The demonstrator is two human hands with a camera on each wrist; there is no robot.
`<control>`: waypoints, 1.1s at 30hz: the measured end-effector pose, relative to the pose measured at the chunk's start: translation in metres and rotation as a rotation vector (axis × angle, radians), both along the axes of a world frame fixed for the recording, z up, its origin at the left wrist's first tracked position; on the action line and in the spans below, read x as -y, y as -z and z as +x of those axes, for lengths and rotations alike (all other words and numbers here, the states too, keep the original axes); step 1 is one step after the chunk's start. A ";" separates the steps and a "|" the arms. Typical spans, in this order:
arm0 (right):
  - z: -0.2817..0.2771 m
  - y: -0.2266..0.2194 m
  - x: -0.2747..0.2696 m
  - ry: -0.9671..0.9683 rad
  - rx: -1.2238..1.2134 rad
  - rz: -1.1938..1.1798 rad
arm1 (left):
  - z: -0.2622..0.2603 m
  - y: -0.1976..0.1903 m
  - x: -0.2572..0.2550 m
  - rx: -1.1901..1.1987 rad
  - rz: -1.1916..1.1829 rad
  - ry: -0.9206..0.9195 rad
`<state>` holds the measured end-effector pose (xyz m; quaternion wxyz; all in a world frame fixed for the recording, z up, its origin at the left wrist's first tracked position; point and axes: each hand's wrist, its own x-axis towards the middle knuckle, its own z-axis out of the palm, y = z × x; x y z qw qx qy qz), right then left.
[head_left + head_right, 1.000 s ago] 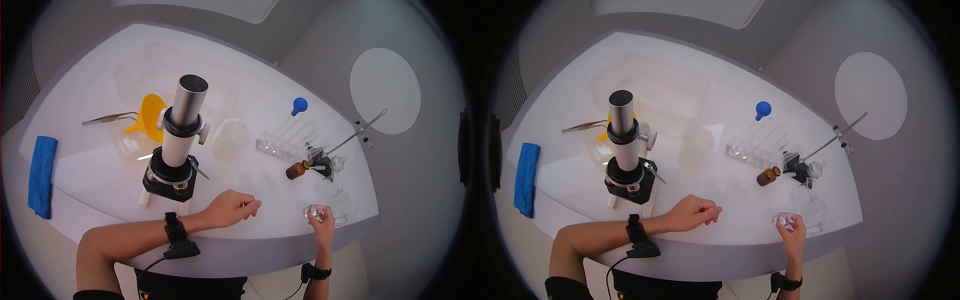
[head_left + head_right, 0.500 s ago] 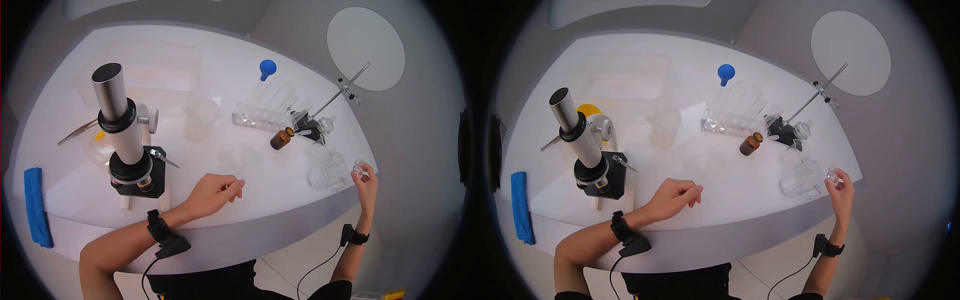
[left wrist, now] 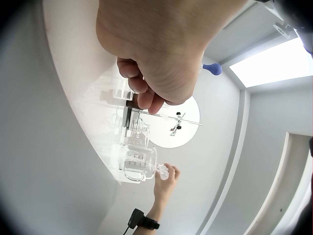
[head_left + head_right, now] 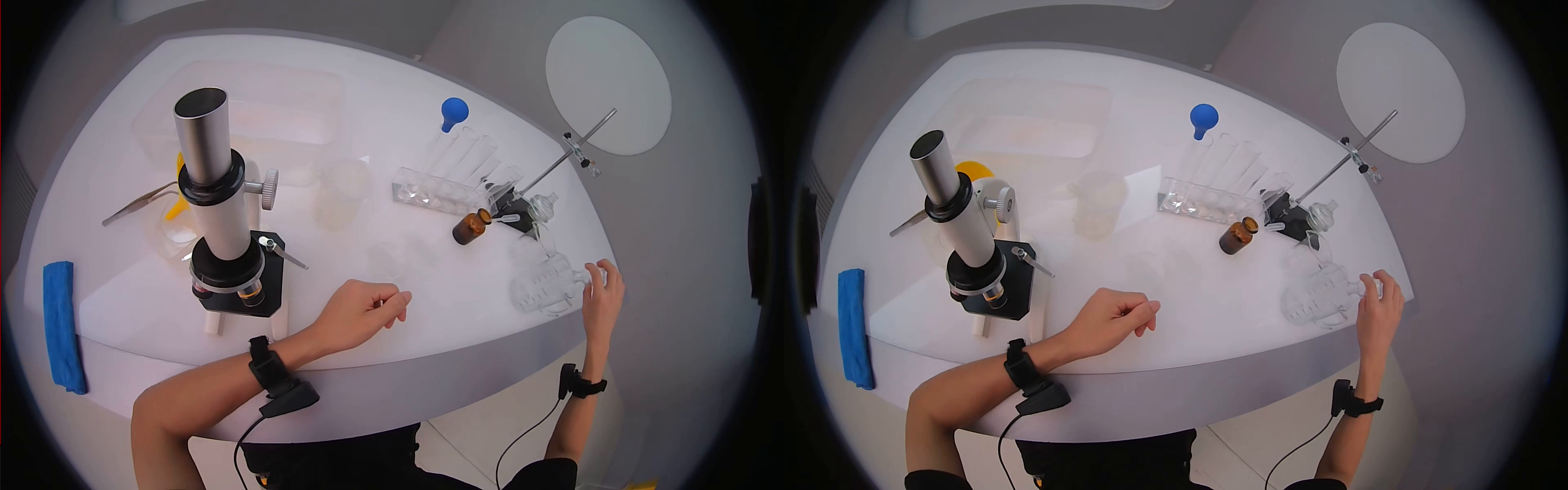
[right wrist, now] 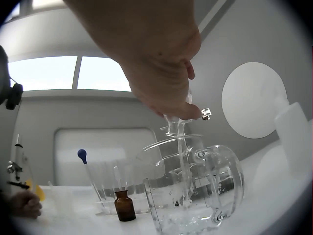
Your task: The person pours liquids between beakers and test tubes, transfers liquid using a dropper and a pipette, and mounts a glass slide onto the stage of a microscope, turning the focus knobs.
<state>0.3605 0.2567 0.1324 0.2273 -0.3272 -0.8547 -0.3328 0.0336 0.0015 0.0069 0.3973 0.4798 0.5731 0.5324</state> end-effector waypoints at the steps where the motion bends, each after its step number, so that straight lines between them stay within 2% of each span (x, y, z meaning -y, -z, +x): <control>1: 0.000 0.000 -0.001 -0.024 0.034 0.065 | 0.000 0.000 0.000 -0.007 0.000 0.003; 7: -0.002 0.000 -0.003 -0.110 0.117 0.187 | 0.000 0.001 0.001 0.023 0.026 0.008; 17: -0.001 -0.001 -0.005 -0.127 0.096 0.141 | 0.000 0.002 0.000 0.001 0.016 0.003; 19: -0.002 0.001 -0.004 -0.089 -0.049 0.012 | 0.000 0.005 -0.001 0.012 0.025 0.005; 20: 0.000 0.001 -0.005 -0.095 -0.047 0.009 | 0.000 0.006 -0.001 0.014 0.022 -0.001; 22: 0.008 -0.001 -0.012 -0.088 -0.146 -0.184 | -0.001 0.007 -0.002 0.008 0.020 0.012; 23: 0.013 0.001 -0.017 -0.095 -0.144 -0.187 | -0.001 0.007 -0.002 0.010 0.018 0.004; 25: 0.020 0.010 -0.026 -0.082 -0.383 -0.241 | -0.001 0.008 -0.001 0.029 0.049 0.014; 26: 0.022 0.010 -0.028 -0.087 -0.381 -0.245 | 0.000 0.007 -0.001 0.030 0.046 0.008; 28: 0.023 0.008 -0.027 -0.094 -0.696 -0.681 | 0.001 0.005 0.000 0.057 0.082 0.008; 29: 0.020 0.006 -0.024 -0.098 -0.695 -0.683 | 0.001 0.006 -0.001 0.056 0.081 0.003; 31: 0.008 0.005 -0.007 -0.271 -0.856 -0.946 | 0.001 0.009 -0.002 0.050 0.079 0.010; 33: -0.020 0.002 0.025 -0.296 -0.857 -1.031 | 0.001 0.008 -0.001 0.048 0.077 0.006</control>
